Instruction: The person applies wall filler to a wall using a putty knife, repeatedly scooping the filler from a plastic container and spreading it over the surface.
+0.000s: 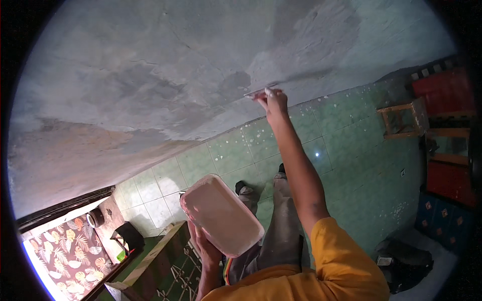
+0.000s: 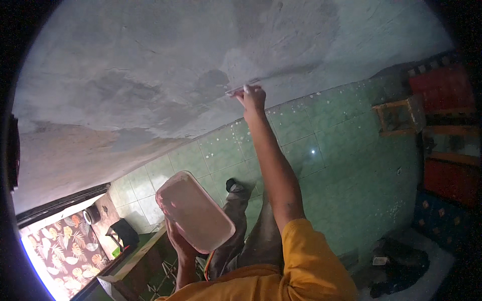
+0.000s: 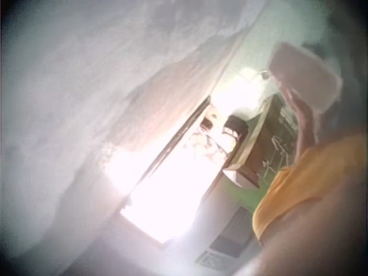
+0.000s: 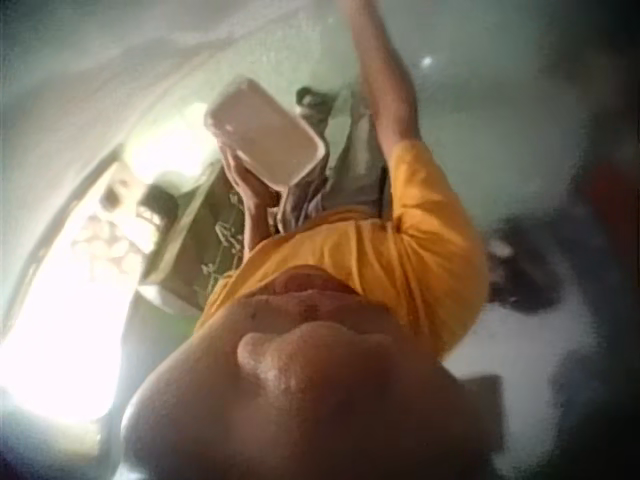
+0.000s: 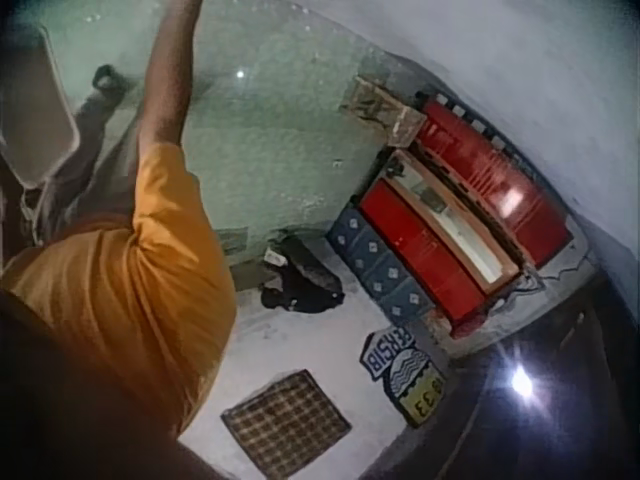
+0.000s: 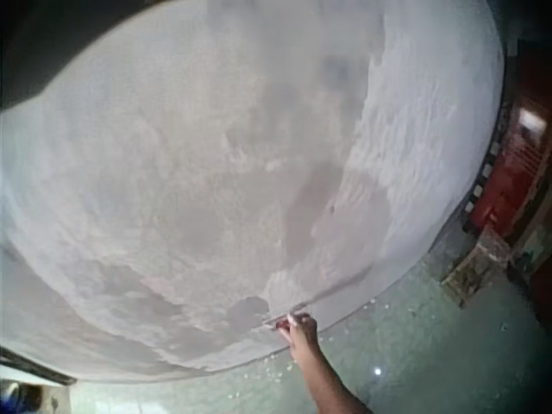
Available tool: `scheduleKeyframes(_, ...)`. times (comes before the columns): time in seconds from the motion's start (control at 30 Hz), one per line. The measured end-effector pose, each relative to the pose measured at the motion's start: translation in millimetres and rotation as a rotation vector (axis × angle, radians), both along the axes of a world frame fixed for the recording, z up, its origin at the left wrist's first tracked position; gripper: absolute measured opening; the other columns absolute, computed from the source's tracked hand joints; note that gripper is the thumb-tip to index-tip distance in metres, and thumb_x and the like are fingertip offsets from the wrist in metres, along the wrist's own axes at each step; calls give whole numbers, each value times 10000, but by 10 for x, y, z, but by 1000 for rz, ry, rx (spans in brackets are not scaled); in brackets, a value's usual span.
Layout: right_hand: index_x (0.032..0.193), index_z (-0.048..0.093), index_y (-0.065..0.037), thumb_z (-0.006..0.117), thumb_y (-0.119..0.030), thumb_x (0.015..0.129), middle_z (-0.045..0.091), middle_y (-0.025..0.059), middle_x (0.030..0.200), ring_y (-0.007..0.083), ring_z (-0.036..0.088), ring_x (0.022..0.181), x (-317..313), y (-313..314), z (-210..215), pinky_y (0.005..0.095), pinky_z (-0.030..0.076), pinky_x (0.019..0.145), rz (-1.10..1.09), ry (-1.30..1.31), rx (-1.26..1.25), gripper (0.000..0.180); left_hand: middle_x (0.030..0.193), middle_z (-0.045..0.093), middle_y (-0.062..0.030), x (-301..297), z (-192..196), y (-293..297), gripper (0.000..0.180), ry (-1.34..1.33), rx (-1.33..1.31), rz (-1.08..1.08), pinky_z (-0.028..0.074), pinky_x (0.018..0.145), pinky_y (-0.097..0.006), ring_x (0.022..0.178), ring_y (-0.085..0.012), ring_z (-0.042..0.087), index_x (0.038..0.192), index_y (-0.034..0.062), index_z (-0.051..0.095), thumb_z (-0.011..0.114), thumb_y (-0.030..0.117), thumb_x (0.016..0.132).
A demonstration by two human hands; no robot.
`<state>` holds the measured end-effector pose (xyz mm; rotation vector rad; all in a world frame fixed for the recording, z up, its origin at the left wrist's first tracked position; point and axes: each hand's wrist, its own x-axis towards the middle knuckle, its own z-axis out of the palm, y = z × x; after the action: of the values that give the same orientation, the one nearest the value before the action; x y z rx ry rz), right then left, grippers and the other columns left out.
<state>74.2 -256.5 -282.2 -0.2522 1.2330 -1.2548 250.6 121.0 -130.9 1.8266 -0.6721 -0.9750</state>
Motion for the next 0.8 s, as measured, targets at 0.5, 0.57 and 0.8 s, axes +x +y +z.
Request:
scheduleKeyframes(0.5, 1119, 564, 22, 594, -55, 900, 630, 119, 1058, 223, 664, 926, -303, 106, -286, 373, 612, 781, 4, 64, 23, 233, 1344, 476, -121, -201, 51, -229, 713, 223, -25, 46, 368, 1036, -369, 1224, -222, 467, 1441, 5, 349, 430, 536, 972)
scheduleKeyframes(0.57, 1116, 566, 17, 587, -48, 906, 625, 119, 1068, 219, 656, 945, -102, 81, -265, 377, 608, 802, -21, 70, 31, 221, 1321, 494, -108, -126, -52, -149, 617, 137, 6, 63, 388, 1018, -361, 1199, -215, 483, 1413, 16, 397, 406, 479, 1005)
scheduleKeyframes(0.8, 1128, 570, 29, 592, -9, 895, 623, 123, 1084, 241, 652, 978, -145, 313, 1208, 394, 579, 861, -108, -57, -227, 237, 1316, 503, -119, -50, -61, -37, 523, -543, 26, -218, 406, 1005, -352, 1186, -214, 497, 1384, -8, 443, 362, 388, 1053)
